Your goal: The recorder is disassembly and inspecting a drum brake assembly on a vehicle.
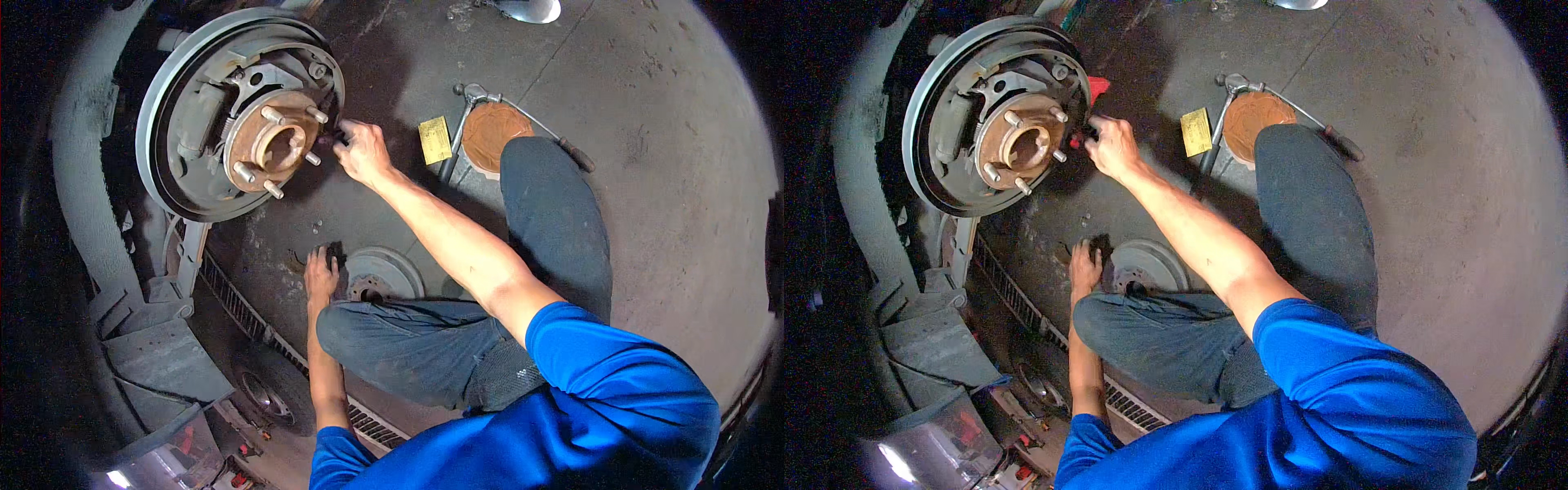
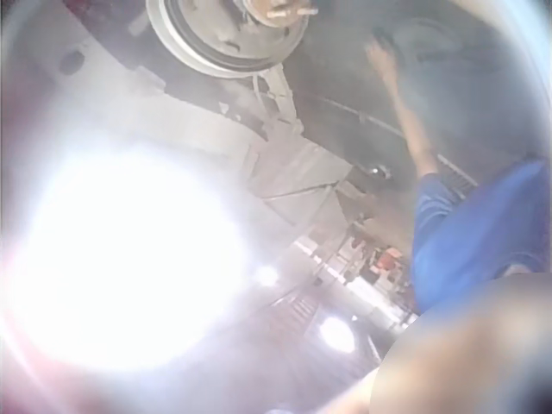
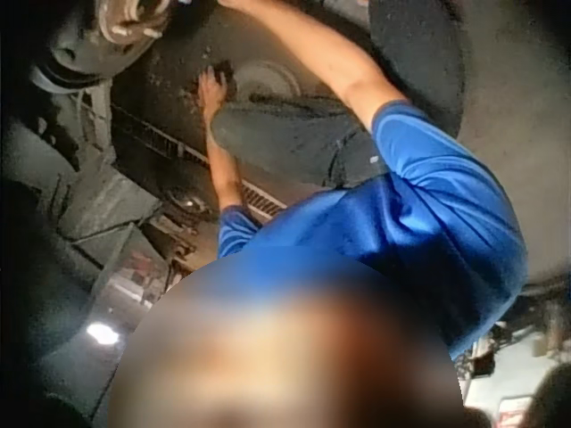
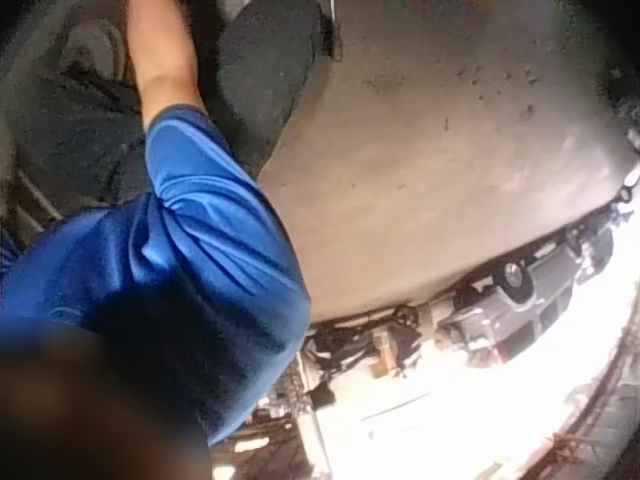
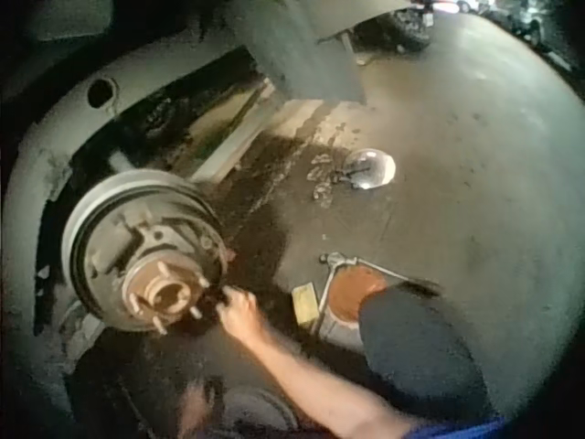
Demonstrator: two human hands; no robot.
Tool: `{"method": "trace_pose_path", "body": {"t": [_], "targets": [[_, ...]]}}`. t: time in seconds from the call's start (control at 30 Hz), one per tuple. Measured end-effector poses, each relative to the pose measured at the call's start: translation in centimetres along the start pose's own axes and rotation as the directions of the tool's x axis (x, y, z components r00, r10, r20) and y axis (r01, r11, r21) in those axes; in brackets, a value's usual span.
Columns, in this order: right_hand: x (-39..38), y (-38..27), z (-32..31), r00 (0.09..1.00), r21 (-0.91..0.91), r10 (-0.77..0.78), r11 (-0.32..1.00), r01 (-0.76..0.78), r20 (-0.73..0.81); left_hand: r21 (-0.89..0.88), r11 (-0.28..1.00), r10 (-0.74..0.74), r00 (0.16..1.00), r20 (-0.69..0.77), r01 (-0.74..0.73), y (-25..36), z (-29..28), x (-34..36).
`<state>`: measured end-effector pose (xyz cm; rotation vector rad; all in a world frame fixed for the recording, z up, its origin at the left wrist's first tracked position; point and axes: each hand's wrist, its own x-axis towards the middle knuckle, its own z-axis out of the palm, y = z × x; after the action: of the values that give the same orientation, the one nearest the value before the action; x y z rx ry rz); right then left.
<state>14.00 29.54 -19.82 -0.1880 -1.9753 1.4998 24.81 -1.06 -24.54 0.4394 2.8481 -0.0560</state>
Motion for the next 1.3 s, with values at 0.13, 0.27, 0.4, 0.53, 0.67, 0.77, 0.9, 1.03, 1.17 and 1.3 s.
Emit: {"method": "trace_pose_path", "body": {"t": [0.13, 0.27, 0.4, 0.53, 0.67, 0.77, 0.9, 1.03, 1.17, 1.3], "targets": [[-0.3, 0.0, 0.1, 0.974, -0.101, 0.210, 0.974, -0.201, 0.080, -0.055, 0.998, -0.018, 1.000, 0.008, 0.019, 0.7, 0.2, -0.1], [0.1, -0.1, -0.8, 0.976, -0.100, 0.155, 0.985, -0.141, 0.153, 0.028, 1.000, -0.016, 0.994, 0.109, 0.013, 1.5, 0.3, 0.3], [0.3, -0.3, -1.3, 0.982, -0.174, 0.116, 0.981, -0.089, 0.146, 0.013, 1.000, 0.005, 0.994, 0.106, -0.006, 2.3, 0.4, 0.4], [0.2, 0.0, -1.2, 0.989, -0.039, 0.145, 0.989, -0.143, 0.030, -0.014, 0.996, 0.092, 0.994, 0.051, -0.092, 2.9, 0.5, 1.0], [-0.1, 0.1, -1.0, 0.990, -0.097, 0.075, 0.993, -0.064, 0.120, -0.009, 0.998, 0.062, 0.982, 0.178, -0.061, 3.5, -0.1, 1.5], [-0.4, -0.1, -0.5, 0.980, -0.031, 0.186, 0.982, -0.184, 0.075, 0.015, 0.993, 0.118, 0.988, 0.098, -0.120, 3.8, -0.5, 1.2], [-0.2, 0.2, -0.3, 0.967, 0.019, 0.212, 0.976, -0.216, 0.139, -0.042, 0.992, 0.123, 0.991, 0.050, -0.121, 3.8, -0.6, 0.7], [0.1, 0.7, -0.6, 0.974, -0.076, 0.123, 0.991, -0.110, 0.193, 0.000, 0.996, 0.089, 0.989, 0.117, -0.089, 3.5, -0.3, 1.1], [-0.3, -0.2, -0.3, 0.982, -0.051, 0.139, 0.990, -0.134, 0.125, 0.071, 0.996, 0.037, 0.962, 0.270, -0.058, 3.1, -0.6, 1.7], [-1.3, -2.0, 0.6, 0.945, 0.010, 0.289, 0.956, -0.294, 0.151, 0.066, 0.993, 0.087, 0.981, 0.172, -0.099, 2.5, -2.0, 2.0]]}}
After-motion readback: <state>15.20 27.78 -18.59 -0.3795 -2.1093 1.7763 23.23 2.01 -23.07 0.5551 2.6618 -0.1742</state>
